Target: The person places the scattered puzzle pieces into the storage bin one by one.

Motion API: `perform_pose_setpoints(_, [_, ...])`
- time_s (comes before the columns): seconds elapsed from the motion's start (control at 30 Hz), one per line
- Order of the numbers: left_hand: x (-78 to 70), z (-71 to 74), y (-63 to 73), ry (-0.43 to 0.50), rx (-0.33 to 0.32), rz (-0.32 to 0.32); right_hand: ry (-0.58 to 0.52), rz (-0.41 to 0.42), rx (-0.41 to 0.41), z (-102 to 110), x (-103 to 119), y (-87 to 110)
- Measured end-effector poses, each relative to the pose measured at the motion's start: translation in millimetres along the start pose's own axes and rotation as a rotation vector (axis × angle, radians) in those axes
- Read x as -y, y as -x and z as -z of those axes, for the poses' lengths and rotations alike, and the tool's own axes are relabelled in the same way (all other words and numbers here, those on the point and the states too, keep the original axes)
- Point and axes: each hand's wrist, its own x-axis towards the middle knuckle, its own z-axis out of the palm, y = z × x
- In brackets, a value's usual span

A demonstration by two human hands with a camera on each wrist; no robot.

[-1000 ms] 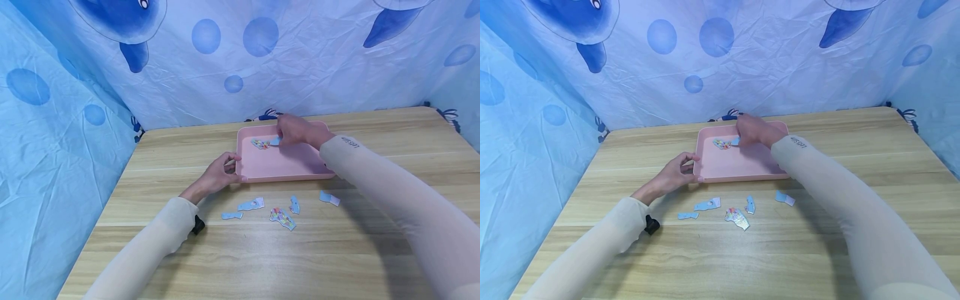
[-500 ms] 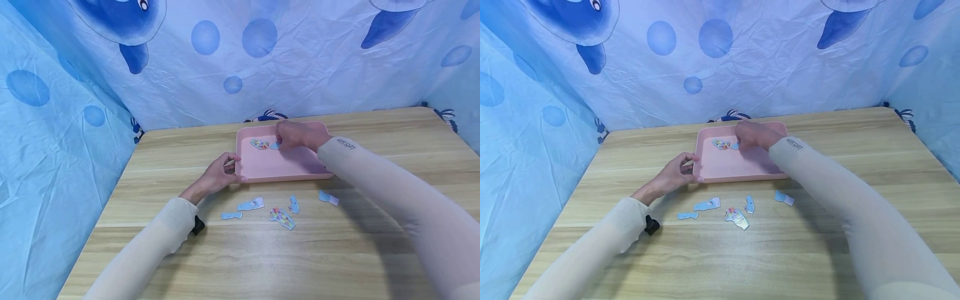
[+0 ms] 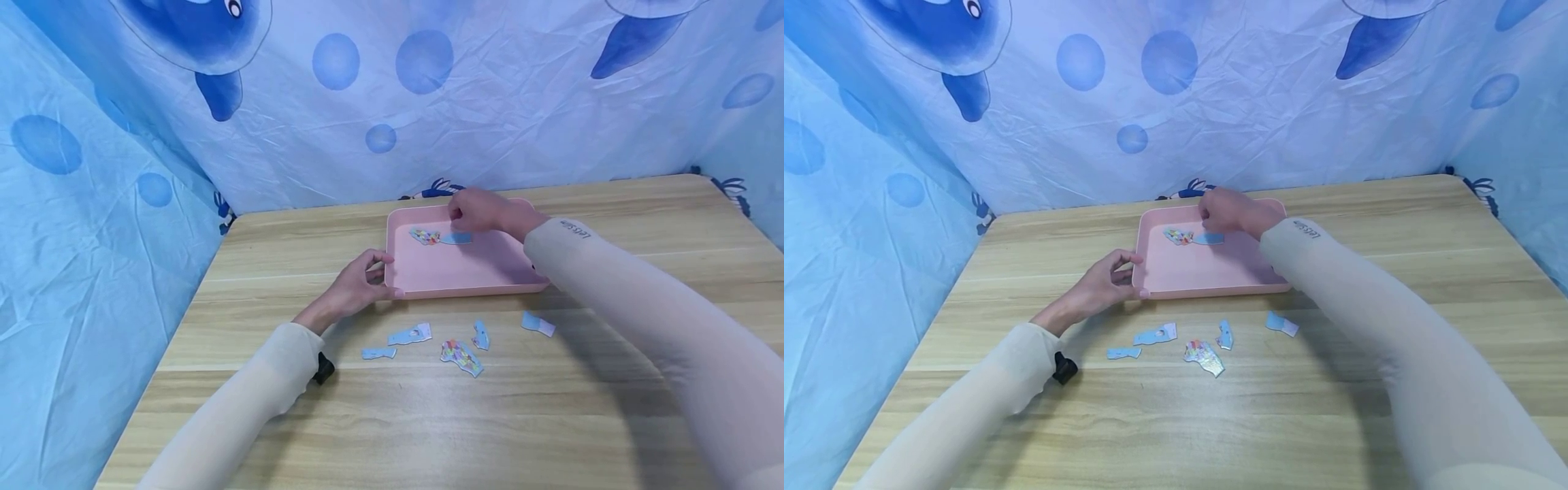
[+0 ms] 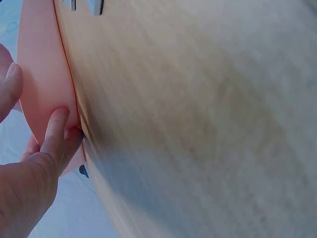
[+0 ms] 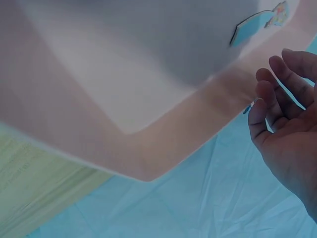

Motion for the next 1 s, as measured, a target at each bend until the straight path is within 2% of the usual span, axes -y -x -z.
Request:
perform_pose_setpoints(0.73, [-3.5,0.3,2.0,0.007,-0.002,-0.004,-0.017,0.080,-0.027,19.1,-0.3,28.2])
perform_pose_setpoints(1.0, [-2.2,-0.1,2.3,0.008,0.009,-0.003,-0.017,0.098,-0.076,25.6,-6.3,44.1])
